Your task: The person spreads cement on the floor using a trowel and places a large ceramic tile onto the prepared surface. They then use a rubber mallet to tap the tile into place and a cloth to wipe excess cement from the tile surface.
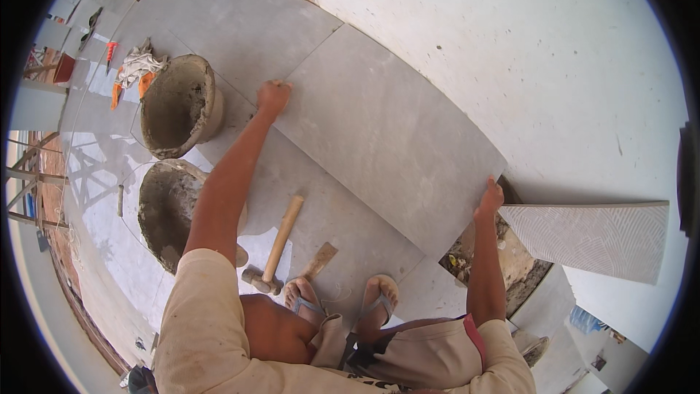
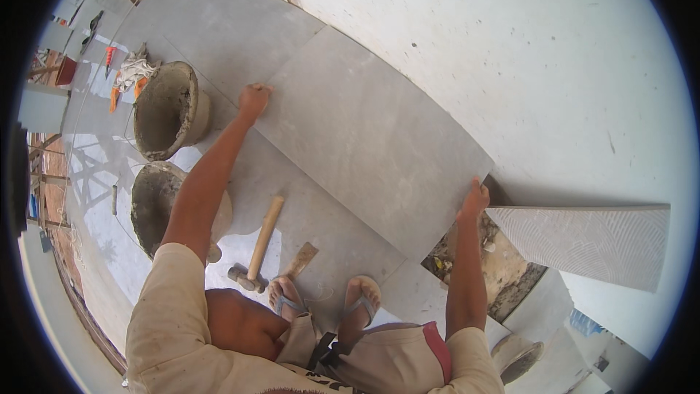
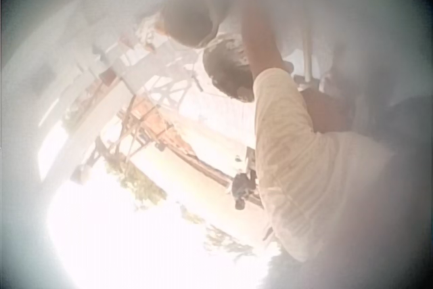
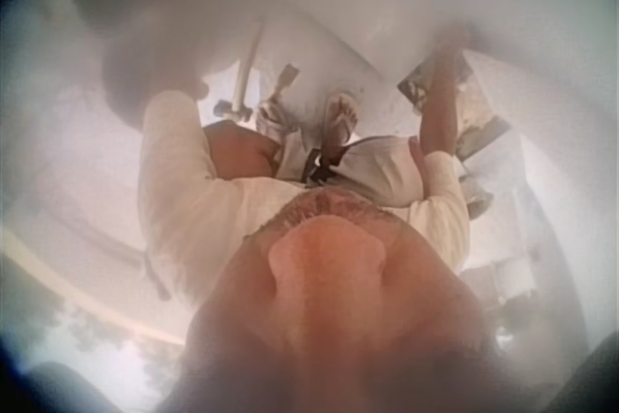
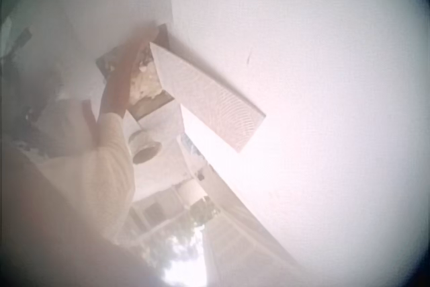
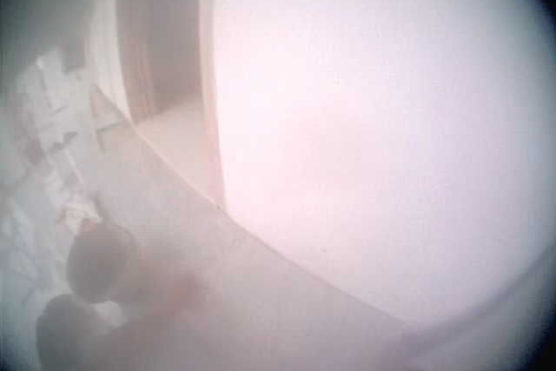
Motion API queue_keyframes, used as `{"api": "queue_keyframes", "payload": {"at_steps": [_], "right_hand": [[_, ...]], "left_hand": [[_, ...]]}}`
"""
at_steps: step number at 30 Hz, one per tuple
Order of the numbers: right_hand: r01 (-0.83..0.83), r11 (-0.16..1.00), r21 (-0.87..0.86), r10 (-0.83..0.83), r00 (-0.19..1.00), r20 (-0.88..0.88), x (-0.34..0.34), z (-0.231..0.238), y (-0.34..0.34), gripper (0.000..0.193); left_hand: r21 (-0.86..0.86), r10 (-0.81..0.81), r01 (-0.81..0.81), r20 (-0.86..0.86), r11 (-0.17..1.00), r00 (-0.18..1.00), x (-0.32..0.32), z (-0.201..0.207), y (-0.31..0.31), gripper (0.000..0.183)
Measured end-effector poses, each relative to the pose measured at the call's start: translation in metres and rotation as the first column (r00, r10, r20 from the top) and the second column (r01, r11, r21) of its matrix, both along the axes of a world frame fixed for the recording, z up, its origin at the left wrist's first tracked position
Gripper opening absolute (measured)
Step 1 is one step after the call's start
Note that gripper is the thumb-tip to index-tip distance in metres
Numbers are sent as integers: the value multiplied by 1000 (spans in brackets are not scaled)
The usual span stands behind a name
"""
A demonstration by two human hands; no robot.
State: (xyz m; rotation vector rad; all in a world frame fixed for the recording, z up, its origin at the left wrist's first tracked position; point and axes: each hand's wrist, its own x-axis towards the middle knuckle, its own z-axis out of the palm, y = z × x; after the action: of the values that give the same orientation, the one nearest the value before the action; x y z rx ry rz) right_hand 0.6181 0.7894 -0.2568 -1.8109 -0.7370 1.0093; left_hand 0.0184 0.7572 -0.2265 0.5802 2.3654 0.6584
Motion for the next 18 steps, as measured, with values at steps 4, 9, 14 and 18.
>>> {"api": "queue_keyframes", "payload": {"at_steps": [4,9,14,18], "right_hand": [[20,1000,21,-20,1000,-17,9,-9,2,30],[28,999,-18,-28,1000,-7,-7,-2,2,29],[54,998,-10,-54,998,21,-2,-11,2,28],[62,997,-34,-61,997,42,-8,-8,1,27]], "left_hand": [[1,-11,11,-16,1000,1000,5,1,5,52],[-10,-16,15,-56,1000,998,-6,-9,2,53],[16,-34,36,-134,999,990,-5,-20,10,52],[7,-28,29,-124,1000,992,-6,-21,10,51]]}}
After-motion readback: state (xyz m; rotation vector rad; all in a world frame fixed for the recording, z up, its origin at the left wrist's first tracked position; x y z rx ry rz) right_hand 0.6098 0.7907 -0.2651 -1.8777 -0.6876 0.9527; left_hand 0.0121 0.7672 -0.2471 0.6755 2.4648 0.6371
